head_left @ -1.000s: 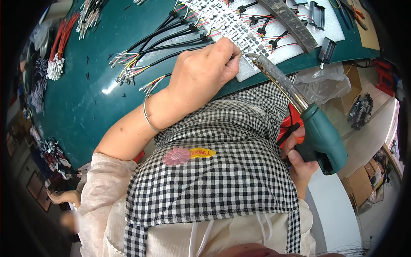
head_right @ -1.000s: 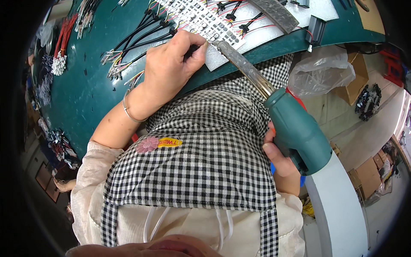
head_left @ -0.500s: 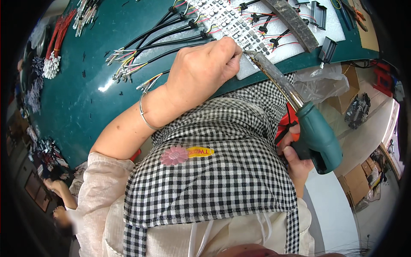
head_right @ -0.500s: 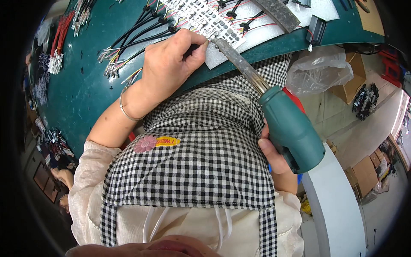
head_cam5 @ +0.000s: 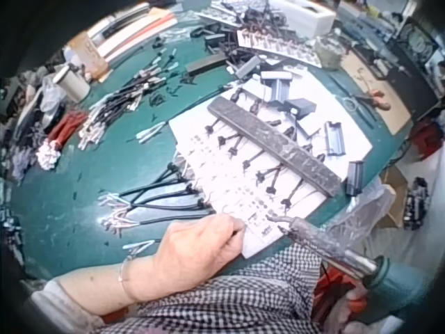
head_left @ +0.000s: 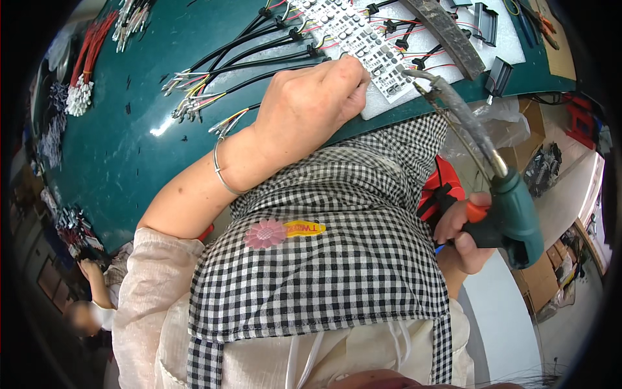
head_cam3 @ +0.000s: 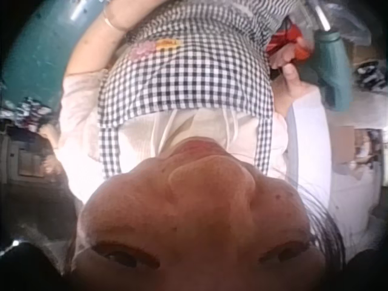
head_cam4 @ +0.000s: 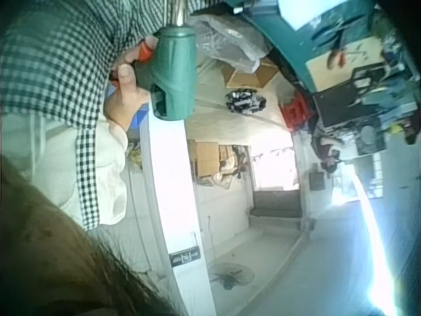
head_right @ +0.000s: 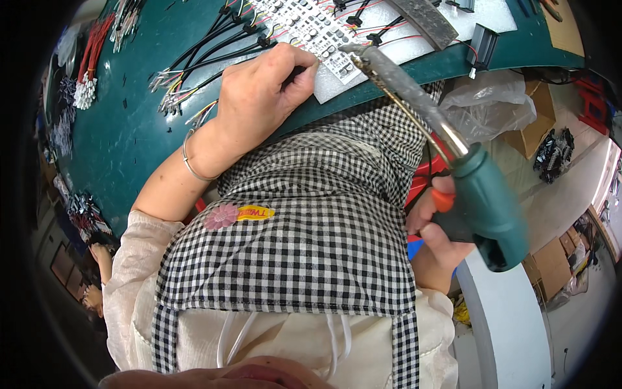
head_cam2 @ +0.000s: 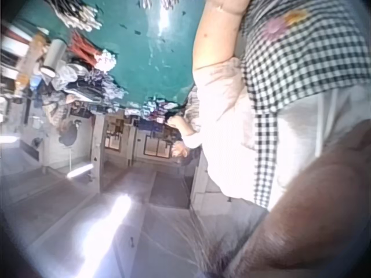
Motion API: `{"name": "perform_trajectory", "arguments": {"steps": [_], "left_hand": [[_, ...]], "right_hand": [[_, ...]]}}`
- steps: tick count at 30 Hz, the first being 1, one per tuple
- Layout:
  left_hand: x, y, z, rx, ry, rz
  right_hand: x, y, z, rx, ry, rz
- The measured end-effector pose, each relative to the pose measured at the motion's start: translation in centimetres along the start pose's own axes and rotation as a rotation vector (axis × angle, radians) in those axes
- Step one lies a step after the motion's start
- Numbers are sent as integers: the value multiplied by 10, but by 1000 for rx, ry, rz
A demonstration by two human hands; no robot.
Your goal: The person uses a soldering iron to attach small components to wires on a white circuit board. They repeatedly pick up wires, apply heat with the soldering iron, and place the finished units on the table. The workspace is a green workbench with various tools and components.
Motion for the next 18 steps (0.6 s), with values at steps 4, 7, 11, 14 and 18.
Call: {"name": "perform_trajectory", "arguments": {"steps": [4,7,11,14,18], "left_hand": [[-1,0,1,-11,-22,-10],[-2,-2,-1,-7,-13,-25],[-6,-3,0,6,-27,-8],[-6,3,2,25,-28,23],[-15,6,21,115,-18,98]], "right_hand": [[-2,-5,-1,-1,-9,4],[-4,-7,-2,9,-32,11],[-5,-12,0,14,-81,23],[-7,-15,0,32,-98,33],[-7,-11,4,38,-155,53]]}}
Point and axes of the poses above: each hand's wrist, its own y-axis away from the middle knuckle, its own z-axis out of the back of the hand, x = y × z, the point moved 2 cm from there along -y, towards the middle knuckle, and after that the axes turned 13 degrees about z, right-handed, at the moved point
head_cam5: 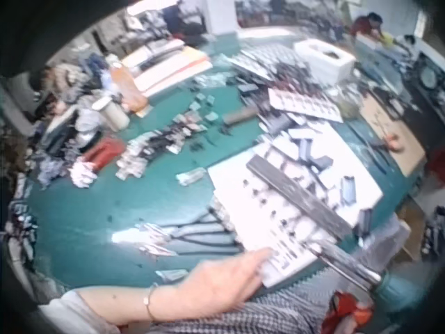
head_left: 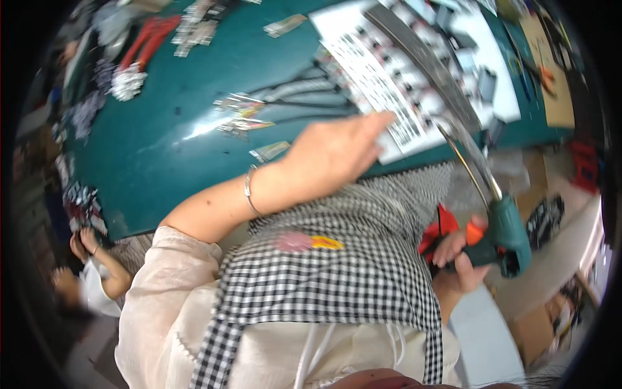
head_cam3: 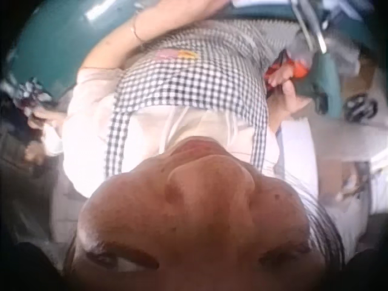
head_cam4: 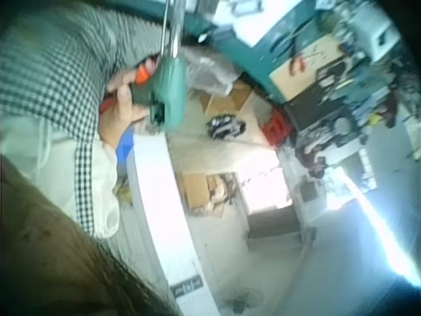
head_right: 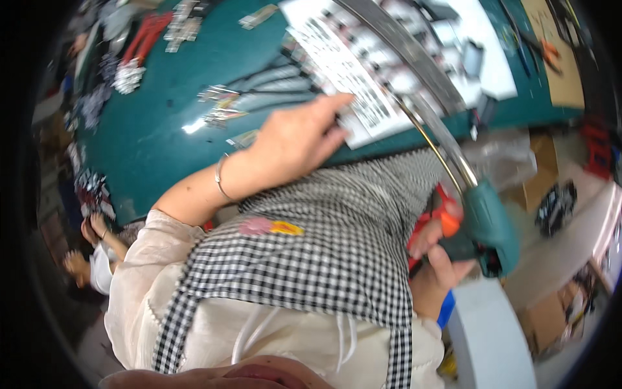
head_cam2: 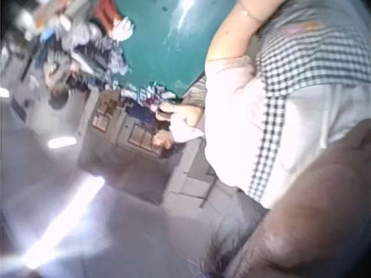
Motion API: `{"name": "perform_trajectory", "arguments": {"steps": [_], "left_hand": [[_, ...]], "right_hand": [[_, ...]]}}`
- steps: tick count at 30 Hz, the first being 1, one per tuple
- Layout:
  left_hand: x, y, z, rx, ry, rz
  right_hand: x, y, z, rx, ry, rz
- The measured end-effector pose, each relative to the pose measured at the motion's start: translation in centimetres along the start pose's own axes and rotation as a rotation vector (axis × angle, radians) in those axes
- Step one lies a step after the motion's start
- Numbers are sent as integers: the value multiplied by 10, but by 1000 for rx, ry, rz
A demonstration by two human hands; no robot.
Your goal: The person uses a soldering iron to attach small components to wires on a white circuit board. They repeatedly pick up wires, apply heat with the soldering iron, and place the finished units on the table. The workspace is a green workbench with various tools and components.
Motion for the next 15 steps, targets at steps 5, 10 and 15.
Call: {"name": "perform_trajectory", "arguments": {"steps": [5,10,15], "left_hand": [[8,9,66,553,-143,339],[63,-45,114,198,-78,249],[150,-106,131,-447,-715,188]], "right_hand": [[0,-1,11,4,-53,31],[-2,-9,6,-30,-26,91],[-4,-15,-7,43,-56,66]]}}
Point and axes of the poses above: each hand's wrist, its own y-axis away from the middle knuckle, its own z-axis out of the back of the hand, x = y × z, the point moved 2 cm from there along -y, towards the middle knuckle, and after that the axes turned 13 degrees about z, right-handed, at the moved point
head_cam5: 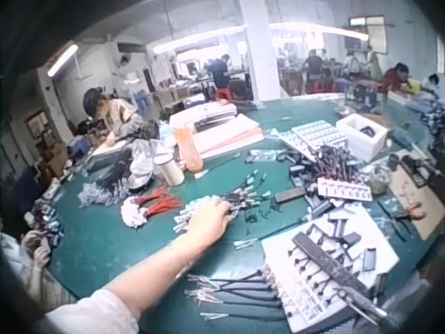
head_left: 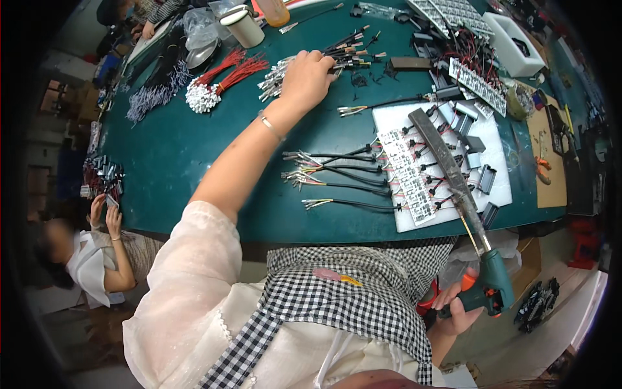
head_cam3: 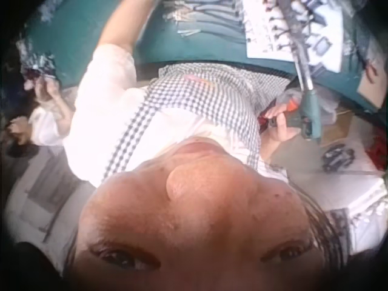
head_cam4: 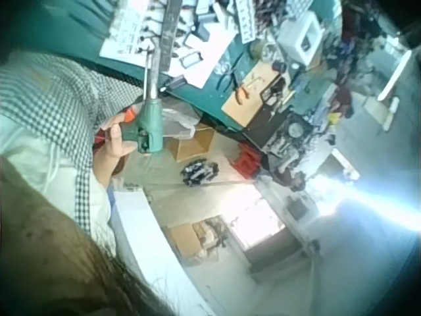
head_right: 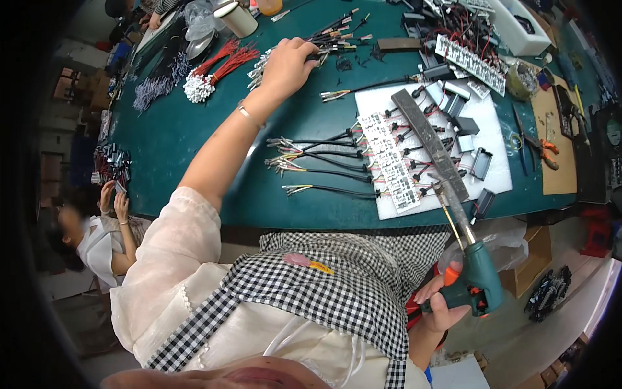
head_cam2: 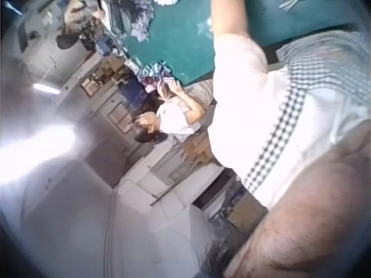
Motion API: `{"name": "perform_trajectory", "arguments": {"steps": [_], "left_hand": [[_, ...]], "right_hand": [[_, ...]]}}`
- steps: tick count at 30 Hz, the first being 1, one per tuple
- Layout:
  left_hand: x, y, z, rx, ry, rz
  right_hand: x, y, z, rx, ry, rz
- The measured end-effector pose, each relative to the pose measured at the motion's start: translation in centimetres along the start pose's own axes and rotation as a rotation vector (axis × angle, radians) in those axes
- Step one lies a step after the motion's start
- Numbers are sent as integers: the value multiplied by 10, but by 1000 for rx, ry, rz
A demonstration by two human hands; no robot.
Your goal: The person uses a soldering iron to attach small components to wires on a white circuit board. They repeatedly pick up wires, apply heat with the soldering iron, and place the finished units on the table. The workspace is a green workbench with various tools and components.
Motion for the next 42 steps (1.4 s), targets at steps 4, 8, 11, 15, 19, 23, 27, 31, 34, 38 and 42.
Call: {"name": "perform_trajectory", "arguments": {"steps": [4,8,11,15,19,23,27,31,34,38,42], "left_hand": [[5,-14,-20,79,-11,54],[8,-16,-12,-96,107,34],[-5,-14,23,-265,210,127],[-44,-9,68,-78,595,195],[-128,34,104,226,879,-109],[-176,79,107,1334,1328,214],[-197,107,92,1580,1595,347],[-199,116,91,1654,1656,351],[-199,119,92,1646,1677,409],[-196,120,93,1640,1663,392],[-195,122,93,1648,1664,399]], "right_hand": [[6,5,-8,-42,58,31],[4,12,1,-80,80,37],[1,7,1,-104,95,46],[0,-4,1,-117,182,104],[1,-26,-19,21,443,235],[11,-45,-32,164,652,305],[13,-58,-57,-21,559,252],[2,-62,-66,-158,446,332],[-1,-62,-67,-113,370,288],[-2,-63,-72,-91,390,280],[0,-61,-72,-111,384,198]]}}
Point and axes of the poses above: each hand's wrist, its own y-axis away from the middle knuckle, its own z-axis out of the back of the hand, x = y × z, the point moved 2 cm from there along -y, towards the middle knuckle, and after that the axes turned 13 degrees about z, right-handed, at the moved point
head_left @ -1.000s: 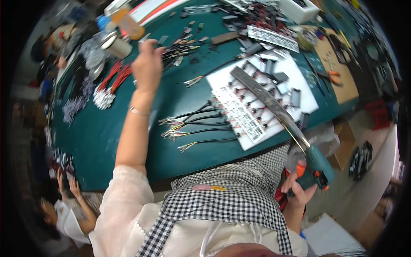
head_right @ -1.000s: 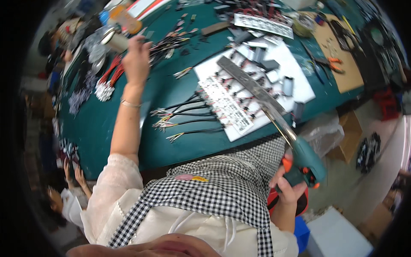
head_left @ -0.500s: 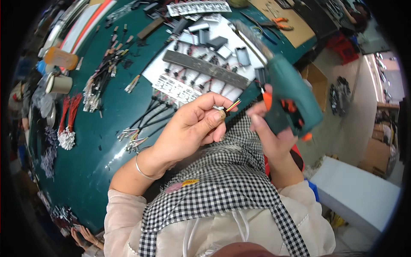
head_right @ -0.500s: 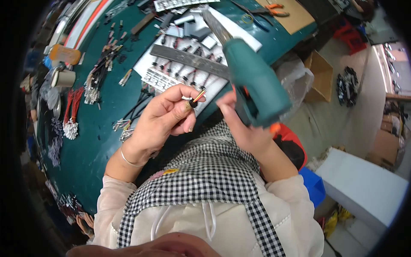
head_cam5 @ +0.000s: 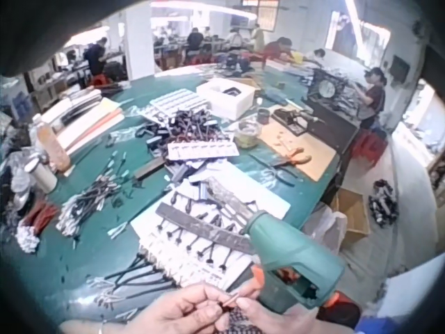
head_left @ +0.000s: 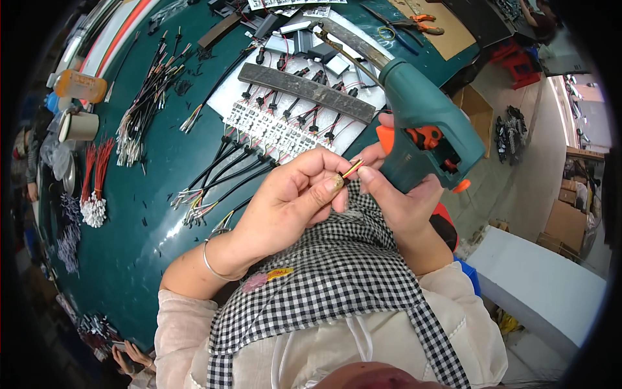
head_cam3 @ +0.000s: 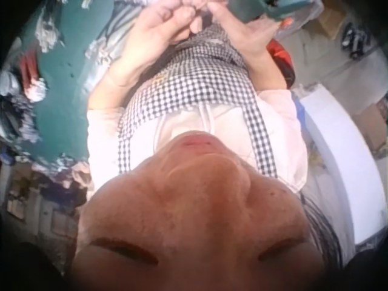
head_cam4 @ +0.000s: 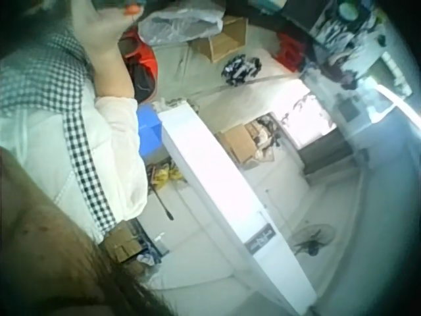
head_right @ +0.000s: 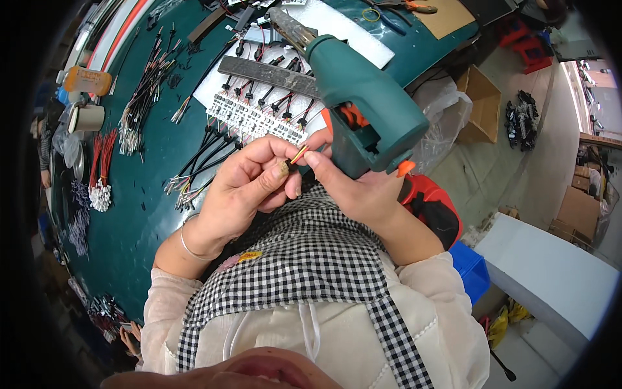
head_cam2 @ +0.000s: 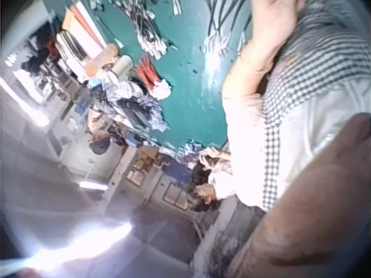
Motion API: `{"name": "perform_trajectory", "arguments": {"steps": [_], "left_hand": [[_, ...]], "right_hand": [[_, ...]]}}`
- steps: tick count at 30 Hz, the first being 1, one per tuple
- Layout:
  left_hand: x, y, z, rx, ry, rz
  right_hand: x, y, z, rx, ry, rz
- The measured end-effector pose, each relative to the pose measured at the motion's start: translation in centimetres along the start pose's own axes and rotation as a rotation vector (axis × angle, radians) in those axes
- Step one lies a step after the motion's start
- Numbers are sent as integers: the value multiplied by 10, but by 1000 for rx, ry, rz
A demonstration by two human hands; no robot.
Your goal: The person uses a soldering iron to attach small components to wires on a white circuit board. They repeatedly pick up wires, apply heat with the soldering iron, and place the finished units on the table. The workspace is a green workbench with various tools and components.
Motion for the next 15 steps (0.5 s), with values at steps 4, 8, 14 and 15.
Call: {"name": "perform_trajectory", "arguments": {"steps": [4,8,14,15], "left_hand": [[1,0,0,-33,-64,2],[4,-1,0,-72,-63,-55],[4,-1,-2,-56,-25,-22],[3,-1,-2,-37,-3,-4]], "right_hand": [[3,1,-1,-60,-51,-47],[1,2,2,-53,-20,-28],[-1,4,1,-26,-53,-74],[-1,3,2,-8,-40,-53]]}}
Point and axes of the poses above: each hand's wrist, its own y-axis away from the middle knuckle, its own z-axis out of the back of the hand, x = y × z, the point moved 2 cm from there along -y, towards the middle knuckle, and after that the axes turned 13 degrees about z, right-handed, at the moved point
